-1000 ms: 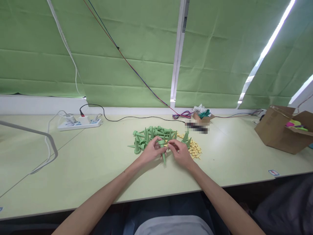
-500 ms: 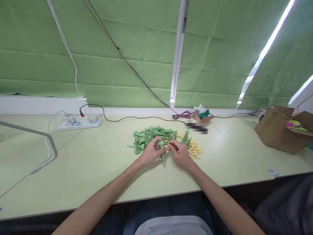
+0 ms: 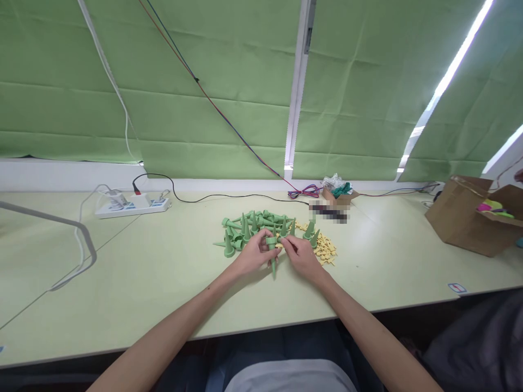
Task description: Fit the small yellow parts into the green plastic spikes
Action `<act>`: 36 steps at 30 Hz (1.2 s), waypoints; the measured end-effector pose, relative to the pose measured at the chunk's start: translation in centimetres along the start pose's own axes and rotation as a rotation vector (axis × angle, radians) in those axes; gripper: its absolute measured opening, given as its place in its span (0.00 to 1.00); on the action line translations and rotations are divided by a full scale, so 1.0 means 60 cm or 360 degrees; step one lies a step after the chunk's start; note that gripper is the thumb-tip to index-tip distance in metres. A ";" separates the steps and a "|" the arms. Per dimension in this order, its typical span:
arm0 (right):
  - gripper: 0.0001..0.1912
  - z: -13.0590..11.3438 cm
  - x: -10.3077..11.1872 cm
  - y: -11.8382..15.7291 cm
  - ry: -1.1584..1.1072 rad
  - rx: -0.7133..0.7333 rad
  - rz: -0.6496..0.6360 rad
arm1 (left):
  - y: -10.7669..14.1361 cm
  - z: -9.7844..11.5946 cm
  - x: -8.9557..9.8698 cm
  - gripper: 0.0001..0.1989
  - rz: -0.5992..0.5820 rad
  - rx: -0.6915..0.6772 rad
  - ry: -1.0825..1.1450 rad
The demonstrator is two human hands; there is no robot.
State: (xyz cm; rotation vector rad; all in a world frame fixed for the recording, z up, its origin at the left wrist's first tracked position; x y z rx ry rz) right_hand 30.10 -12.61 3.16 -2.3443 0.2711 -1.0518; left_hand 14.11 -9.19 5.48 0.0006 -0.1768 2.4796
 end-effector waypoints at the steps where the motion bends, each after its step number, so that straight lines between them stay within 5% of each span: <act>1: 0.22 0.001 -0.001 0.000 0.0009 -0.0001 -0.0001 | 0.000 0.000 0.000 0.21 -0.0011 0.0002 0.0001; 10: 0.25 0.004 -0.003 0.000 -0.0029 -0.0050 -0.0025 | 0.003 0.008 -0.004 0.22 0.0009 0.0013 0.0040; 17: 0.14 0.000 0.001 0.001 -0.0224 -0.0092 -0.0010 | -0.004 -0.001 0.003 0.22 0.0081 -0.0008 0.0075; 36: 0.10 -0.003 0.003 0.002 -0.0213 0.0000 -0.0007 | -0.004 0.002 -0.001 0.23 0.0125 0.0046 0.0341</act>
Point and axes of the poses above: each hand's wrist, its own y-axis away from the middle knuckle, its own x-axis out of the back of the hand, z = x × y, the point moved 2 cm from there along -y, towards the middle knuckle, and after that the axes turned 10 degrees about y, right-handed, at the moved point
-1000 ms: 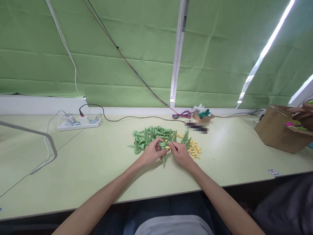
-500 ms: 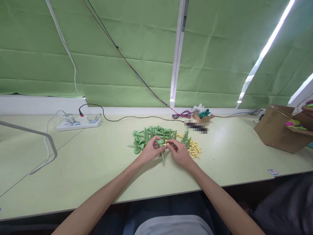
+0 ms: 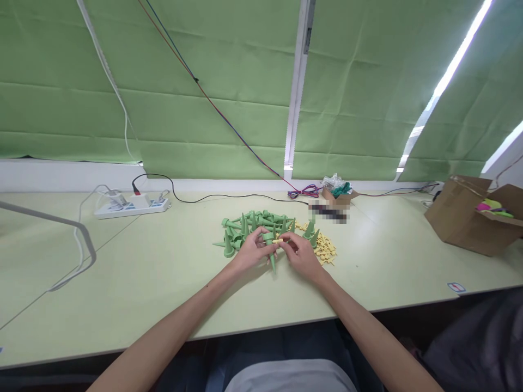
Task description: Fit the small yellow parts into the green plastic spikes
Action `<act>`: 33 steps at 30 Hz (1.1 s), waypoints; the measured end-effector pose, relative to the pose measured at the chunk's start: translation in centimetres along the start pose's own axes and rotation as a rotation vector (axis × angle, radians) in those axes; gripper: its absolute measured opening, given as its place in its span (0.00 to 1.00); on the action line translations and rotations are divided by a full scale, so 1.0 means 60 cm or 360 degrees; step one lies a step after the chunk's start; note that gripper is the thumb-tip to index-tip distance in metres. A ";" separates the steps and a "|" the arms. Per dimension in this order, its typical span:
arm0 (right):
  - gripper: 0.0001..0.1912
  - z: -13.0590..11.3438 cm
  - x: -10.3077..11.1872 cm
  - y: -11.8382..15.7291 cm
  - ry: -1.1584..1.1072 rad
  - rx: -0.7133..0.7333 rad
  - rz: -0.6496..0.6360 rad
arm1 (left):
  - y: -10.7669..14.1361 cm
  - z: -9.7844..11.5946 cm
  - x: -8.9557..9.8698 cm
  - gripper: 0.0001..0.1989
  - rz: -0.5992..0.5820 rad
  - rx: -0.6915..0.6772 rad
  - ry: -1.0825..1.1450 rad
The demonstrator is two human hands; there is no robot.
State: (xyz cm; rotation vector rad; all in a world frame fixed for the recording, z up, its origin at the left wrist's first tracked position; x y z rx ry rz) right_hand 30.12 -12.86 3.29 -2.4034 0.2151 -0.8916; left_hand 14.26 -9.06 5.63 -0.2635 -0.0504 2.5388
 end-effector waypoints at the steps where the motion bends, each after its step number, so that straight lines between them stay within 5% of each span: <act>1: 0.10 0.000 0.000 0.000 -0.0006 -0.0003 -0.0005 | 0.000 0.000 0.000 0.23 -0.0002 0.0003 0.0003; 33: 0.24 0.005 -0.003 -0.002 0.0121 -0.0053 -0.0065 | 0.002 -0.006 0.001 0.24 -0.0095 0.0012 -0.0082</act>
Point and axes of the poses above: each hand's wrist, its own y-axis away from the middle knuckle, its own x-axis out of the back of the hand, z = x × y, the point moved 2 cm from there along -y, towards the middle knuckle, and after that the axes turned 10 degrees about y, right-handed, at the moved point
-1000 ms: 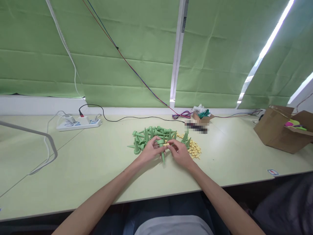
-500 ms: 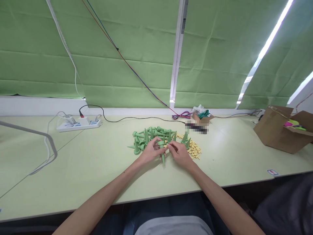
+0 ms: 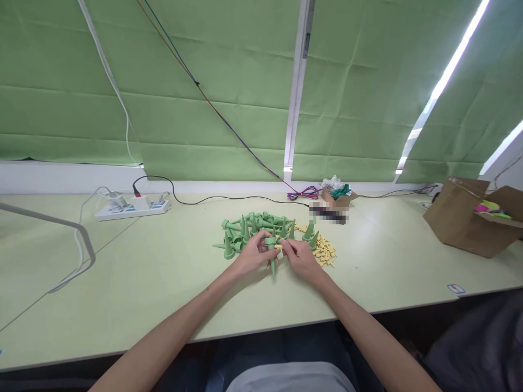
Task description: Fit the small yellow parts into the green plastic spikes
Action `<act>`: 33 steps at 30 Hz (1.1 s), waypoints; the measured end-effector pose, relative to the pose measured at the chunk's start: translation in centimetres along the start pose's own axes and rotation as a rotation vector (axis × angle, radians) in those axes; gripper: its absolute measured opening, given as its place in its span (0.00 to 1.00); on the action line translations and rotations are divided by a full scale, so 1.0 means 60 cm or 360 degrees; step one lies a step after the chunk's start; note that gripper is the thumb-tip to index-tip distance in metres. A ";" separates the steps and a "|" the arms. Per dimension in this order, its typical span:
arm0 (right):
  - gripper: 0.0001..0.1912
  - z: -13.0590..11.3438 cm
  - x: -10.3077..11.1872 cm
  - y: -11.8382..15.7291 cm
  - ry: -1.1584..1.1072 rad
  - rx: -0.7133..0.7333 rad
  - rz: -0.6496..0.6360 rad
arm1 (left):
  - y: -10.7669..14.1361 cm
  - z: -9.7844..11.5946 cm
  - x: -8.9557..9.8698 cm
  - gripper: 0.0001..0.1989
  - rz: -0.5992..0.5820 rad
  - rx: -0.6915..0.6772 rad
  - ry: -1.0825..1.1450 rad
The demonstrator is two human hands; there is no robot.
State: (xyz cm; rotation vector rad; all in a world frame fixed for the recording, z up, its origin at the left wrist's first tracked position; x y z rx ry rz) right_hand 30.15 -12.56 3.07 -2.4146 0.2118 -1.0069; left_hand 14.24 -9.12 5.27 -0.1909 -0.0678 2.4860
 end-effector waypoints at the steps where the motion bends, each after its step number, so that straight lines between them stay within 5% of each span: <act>1: 0.24 0.000 0.000 0.000 -0.0001 -0.0006 -0.0006 | -0.001 -0.002 0.001 0.24 -0.0009 0.0001 -0.0005; 11: 0.26 0.000 -0.001 -0.001 -0.0071 -0.0055 -0.0031 | -0.002 -0.007 0.005 0.21 -0.0025 -0.0051 -0.0115; 21: 0.16 -0.012 0.012 0.002 -0.0224 -0.0053 -0.0068 | 0.000 0.005 0.000 0.21 0.0042 -0.0044 0.0028; 33: 0.20 -0.008 0.006 0.002 -0.0216 -0.0031 -0.0091 | 0.001 0.004 -0.001 0.23 0.0012 -0.0016 -0.0029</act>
Point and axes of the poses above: each hand's wrist, its own y-axis away from the middle knuckle, its own x-axis out of the back of the hand, z = x × y, the point moved 2 cm from there along -y, towards the middle knuckle, and after that the axes turned 10 degrees about y, right-handed, at the moved point
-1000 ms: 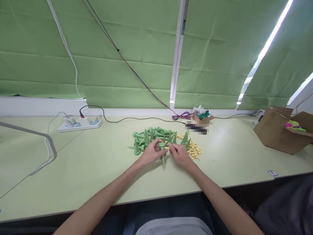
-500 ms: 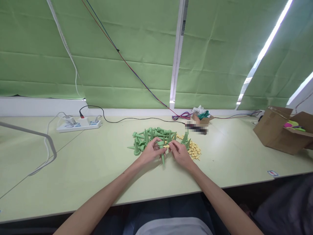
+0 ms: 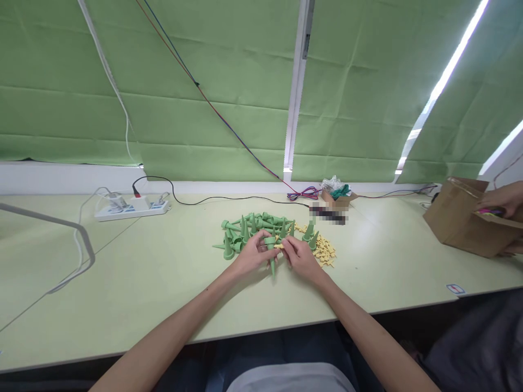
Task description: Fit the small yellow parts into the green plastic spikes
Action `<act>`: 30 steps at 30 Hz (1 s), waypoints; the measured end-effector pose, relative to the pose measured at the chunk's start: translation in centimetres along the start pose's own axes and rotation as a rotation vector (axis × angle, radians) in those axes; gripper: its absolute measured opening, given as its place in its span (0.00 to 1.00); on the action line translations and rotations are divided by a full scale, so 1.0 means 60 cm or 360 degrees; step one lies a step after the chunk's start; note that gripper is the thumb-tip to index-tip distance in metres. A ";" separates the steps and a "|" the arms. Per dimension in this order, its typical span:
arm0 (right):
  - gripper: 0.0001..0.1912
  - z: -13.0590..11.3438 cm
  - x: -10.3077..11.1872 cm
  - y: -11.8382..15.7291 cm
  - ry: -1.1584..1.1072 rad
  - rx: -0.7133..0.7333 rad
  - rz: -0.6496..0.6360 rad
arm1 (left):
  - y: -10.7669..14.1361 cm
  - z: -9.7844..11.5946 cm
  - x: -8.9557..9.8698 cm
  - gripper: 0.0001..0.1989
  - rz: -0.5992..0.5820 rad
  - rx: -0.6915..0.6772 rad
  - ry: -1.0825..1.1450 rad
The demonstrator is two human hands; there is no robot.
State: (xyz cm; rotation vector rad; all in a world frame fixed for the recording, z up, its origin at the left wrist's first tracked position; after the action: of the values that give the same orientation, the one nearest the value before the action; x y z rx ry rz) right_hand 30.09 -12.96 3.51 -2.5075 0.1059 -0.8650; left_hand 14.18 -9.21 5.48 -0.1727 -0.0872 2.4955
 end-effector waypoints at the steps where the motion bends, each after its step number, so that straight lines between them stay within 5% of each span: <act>1: 0.21 0.001 -0.001 0.000 0.0003 -0.0008 -0.0002 | 0.000 0.000 0.000 0.23 -0.0005 -0.0002 -0.0004; 20: 0.25 0.012 -0.006 -0.004 0.0122 -0.0057 0.0048 | 0.003 0.005 -0.003 0.22 -0.0024 -0.0013 -0.0059; 30: 0.12 0.004 0.001 -0.001 -0.0022 -0.0021 0.0108 | -0.006 -0.004 0.006 0.23 0.0093 -0.0035 0.0110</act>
State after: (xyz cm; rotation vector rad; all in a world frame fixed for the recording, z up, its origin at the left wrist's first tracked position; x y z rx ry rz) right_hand 30.31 -12.80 3.43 -2.5063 0.1918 -0.8217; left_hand 14.13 -8.69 5.23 -0.2744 -0.0815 2.5449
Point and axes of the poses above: each hand's wrist, its own y-axis away from the middle knuckle, its own x-axis out of the back of the hand, z = x × y, the point moved 2 cm from there along -y, towards the middle knuckle, and after that the axes turned 10 degrees about y, right-handed, at the moved point
